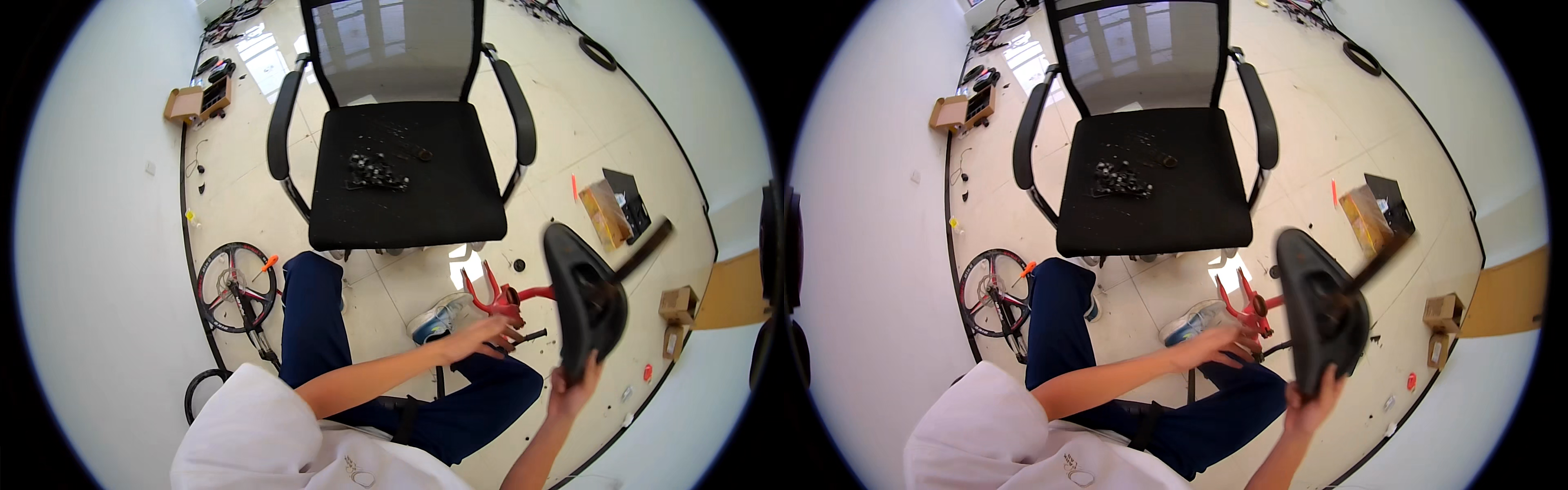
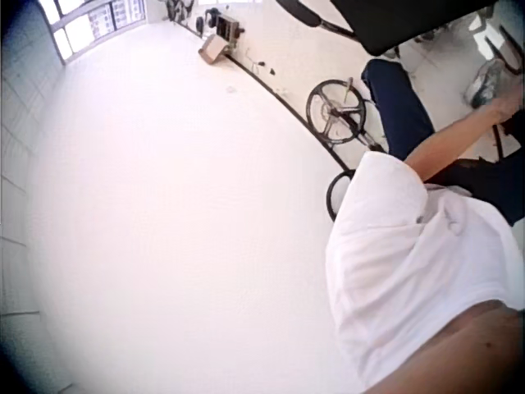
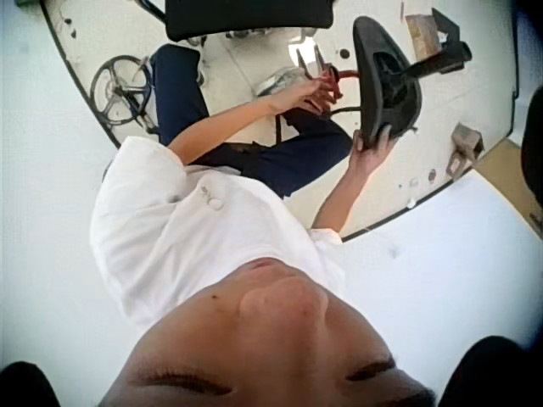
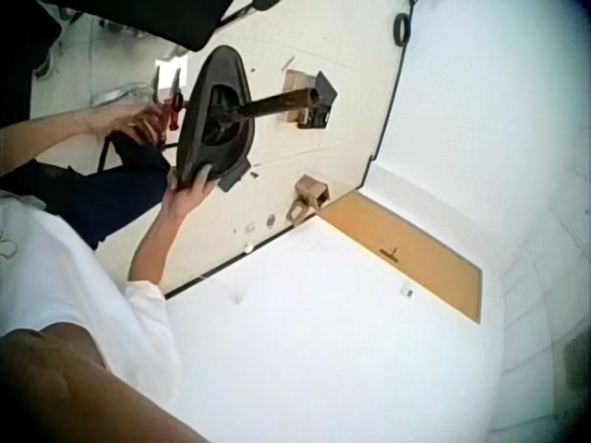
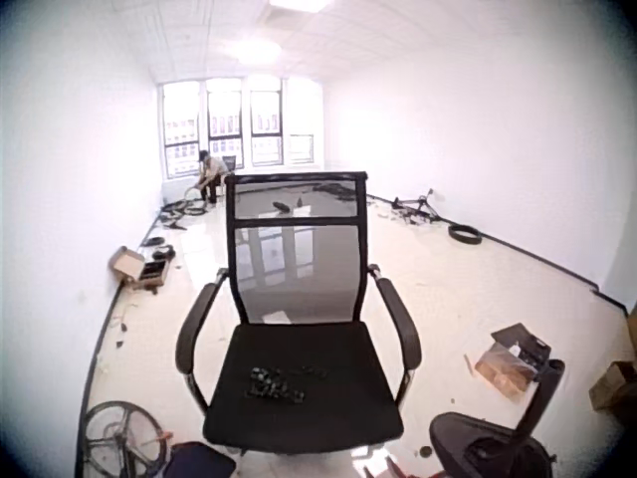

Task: The person sits on a chair and uses a screwdriver to pry and separate a black plastic bicycle part held in a red bench vise. They repeatedly insert the screwdriver into slots and apply leverage to loosen the component.

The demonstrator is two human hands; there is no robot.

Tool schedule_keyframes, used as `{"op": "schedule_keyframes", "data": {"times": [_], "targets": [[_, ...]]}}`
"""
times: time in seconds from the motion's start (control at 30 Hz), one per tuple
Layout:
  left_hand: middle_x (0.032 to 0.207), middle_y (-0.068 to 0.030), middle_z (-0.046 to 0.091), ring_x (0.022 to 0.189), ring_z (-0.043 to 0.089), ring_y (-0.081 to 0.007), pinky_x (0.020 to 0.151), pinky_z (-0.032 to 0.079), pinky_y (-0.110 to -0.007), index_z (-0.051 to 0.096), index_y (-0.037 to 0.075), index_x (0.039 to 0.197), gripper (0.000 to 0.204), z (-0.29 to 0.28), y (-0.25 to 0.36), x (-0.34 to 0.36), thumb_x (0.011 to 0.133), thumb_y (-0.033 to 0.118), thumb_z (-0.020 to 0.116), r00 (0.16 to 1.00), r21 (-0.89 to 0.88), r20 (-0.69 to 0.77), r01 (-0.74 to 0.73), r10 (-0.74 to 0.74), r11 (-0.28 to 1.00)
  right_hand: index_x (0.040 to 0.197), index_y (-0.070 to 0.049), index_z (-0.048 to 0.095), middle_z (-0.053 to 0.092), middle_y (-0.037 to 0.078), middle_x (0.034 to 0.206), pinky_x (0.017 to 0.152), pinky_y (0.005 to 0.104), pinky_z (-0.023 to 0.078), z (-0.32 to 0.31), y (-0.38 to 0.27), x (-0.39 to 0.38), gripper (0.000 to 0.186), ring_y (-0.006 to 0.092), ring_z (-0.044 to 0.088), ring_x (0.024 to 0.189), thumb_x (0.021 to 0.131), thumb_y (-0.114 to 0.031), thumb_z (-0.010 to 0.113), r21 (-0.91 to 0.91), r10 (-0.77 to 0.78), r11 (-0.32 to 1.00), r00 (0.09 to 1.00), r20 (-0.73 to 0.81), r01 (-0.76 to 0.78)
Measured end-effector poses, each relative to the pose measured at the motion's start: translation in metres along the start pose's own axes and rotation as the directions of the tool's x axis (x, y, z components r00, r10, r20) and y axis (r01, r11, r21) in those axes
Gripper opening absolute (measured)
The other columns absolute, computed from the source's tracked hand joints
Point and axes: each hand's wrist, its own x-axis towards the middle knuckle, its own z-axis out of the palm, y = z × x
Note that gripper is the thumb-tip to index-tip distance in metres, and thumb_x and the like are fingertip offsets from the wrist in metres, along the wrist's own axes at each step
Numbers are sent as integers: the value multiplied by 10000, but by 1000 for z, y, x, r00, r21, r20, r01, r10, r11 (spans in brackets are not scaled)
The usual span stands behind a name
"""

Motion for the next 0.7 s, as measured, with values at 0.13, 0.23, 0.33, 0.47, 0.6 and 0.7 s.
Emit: {"op": "schedule_keyframes", "data": {"times": [0.13,0.23,0.33,0.47,0.6,0.7], "targets": [[1359,-143,548,1209,576,-261,1042,466,-479,327,74,1514,845,-33,57,-73,922,626,571,889,-196,-190,-450,416,871,1476,-146,346,613,74,1011,356,229,354,140,60,-16,521,100,533,544,1014,-233,571,-190,82,980,987,140,-54],[1314,-120,557,1179,586,-229,1006,488,-401,370,46,1456,682,-62,78,-109,939,399,640,795,-4,-464,-442,390,897,1497,-85,286,598,131,1038,380,255,411,200,116,-36,556,139,570,557,1019,-181,553,-267,58,963,961,271,17],[1269,-106,567,1132,589,-195,971,493,-336,408,19,1396,570,-99,83,-134,921,202,663,707,40,-635,-371,310,928,1463,-67,289,605,139,1018,435,258,453,224,167,-37,532,148,578,547,1016,-172,558,-254,99,967,910,402,7],[1200,-109,618,1053,604,-177,902,506,-321,493,-17,1323,505,-160,78,-143,880,158,663,499,224,-764,-389,408,894,1486,-72,298,636,132,1042,613,273,507,215,198,-20,598,169,650,711,995,-227,602,-487,317,873,756,572,2],[1171,-179,646,1054,607,-226,916,491,-339,533,-71,1285,532,-219,107,-135,853,199,685,302,473,-804,-199,512,859,1407,-47,474,684,132,962,735,297,511,149,204,37,501,170,648,789,962,-230,618,-728,268,637,813,517,253],[1063,-119,682,906,661,-204,815,528,-314,584,-44,1192,436,-279,97,-147,857,217,683,290,408,-834,-248,469,879,1309,-5,546,697,179,1036,840,365,534,88,193,88,426,261,690,924,941,-207,619,-902,334,301,851,405,310]]}}
